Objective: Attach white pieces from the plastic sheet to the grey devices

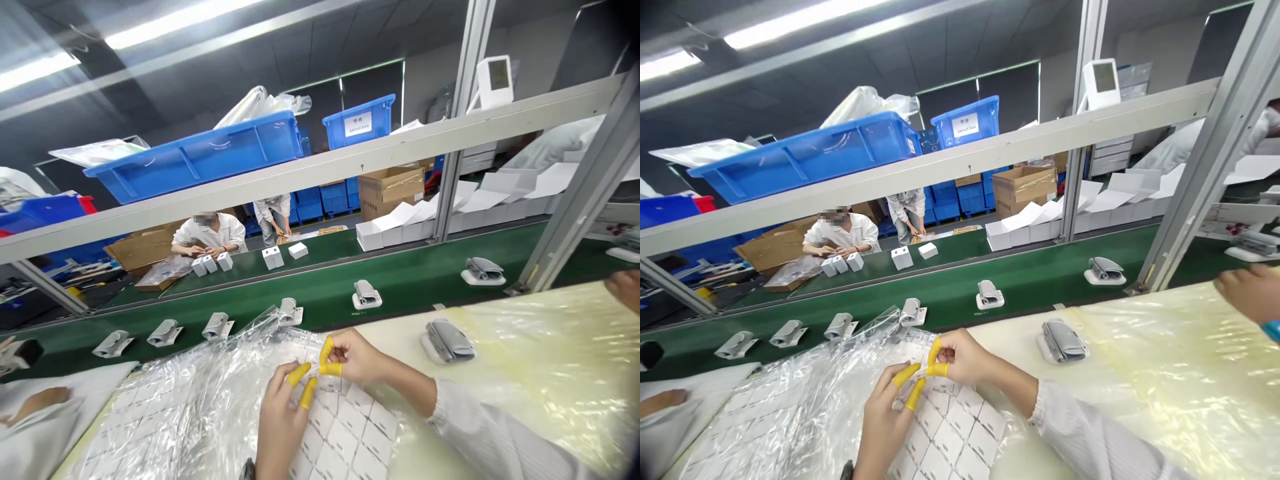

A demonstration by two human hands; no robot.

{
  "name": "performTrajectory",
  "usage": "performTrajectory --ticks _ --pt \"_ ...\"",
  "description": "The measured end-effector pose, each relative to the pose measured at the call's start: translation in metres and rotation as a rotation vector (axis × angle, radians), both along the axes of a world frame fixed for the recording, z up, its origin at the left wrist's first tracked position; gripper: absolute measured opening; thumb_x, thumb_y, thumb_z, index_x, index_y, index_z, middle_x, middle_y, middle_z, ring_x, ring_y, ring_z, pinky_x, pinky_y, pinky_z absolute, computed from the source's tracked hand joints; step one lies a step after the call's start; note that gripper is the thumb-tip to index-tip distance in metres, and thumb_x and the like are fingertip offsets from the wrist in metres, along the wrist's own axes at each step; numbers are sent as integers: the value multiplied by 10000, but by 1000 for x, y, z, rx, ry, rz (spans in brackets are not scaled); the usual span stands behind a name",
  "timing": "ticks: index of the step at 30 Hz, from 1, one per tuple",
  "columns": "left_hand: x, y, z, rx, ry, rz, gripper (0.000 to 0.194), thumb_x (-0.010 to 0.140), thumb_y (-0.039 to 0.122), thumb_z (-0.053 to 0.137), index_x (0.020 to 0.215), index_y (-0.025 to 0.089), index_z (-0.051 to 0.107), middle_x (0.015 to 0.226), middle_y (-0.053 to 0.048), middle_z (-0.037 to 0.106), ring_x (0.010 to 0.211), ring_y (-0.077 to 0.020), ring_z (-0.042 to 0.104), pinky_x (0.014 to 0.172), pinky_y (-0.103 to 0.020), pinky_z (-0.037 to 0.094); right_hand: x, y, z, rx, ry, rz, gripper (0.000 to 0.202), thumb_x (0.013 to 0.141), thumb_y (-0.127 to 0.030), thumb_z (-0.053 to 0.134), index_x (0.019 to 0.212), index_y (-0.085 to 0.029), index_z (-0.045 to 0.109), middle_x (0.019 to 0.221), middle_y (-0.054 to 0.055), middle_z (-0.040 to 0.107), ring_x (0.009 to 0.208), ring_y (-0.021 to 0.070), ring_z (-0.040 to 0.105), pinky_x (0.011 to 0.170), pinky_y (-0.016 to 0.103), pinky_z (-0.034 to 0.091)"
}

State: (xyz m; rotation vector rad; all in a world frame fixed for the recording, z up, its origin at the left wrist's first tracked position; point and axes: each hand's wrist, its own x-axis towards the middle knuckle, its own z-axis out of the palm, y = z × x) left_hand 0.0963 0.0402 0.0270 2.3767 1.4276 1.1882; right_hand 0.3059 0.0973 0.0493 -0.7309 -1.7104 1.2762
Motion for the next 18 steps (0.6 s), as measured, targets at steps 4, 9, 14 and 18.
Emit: performTrajectory --ticks 4,9,14,18 --pt "-1 17 21 81 -10 -28 211 915 241 542 1042 307 697 962 -55 666 895 -237 655 744 -383 576 -1 1 12 72 -45 -86 346 679 -502 820 801 -197 711 681 -13 536 557 102 417 500 238 314" --pt "0 46 28 126 -28 -49 196 910 204 528 970 263 705 978 -52 652 907 -216 642 771 -358 548 107 -46 36 101 -176 -128 199 769 -434 750 899 -284 736 722 15 602 706 175 593 571 289 409" --pt "4 71 16 78 -51 -102 197 897 162 547 975 246 707 1004 -48 643 924 -202 634 799 -344 541 118 -38 33 103 -221 -130 204 757 -414 748 921 -295 723 701 -9 591 744 181 596 568 290 414" --pt "6 84 13 -44 -6 -83 357 879 158 551 1208 264 639 1200 -60 607 1107 -233 609 957 -391 519 36 42 -4 80 -266 -139 378 761 -432 736 1018 -159 685 731 -17 588 604 109 498 533 240 379"
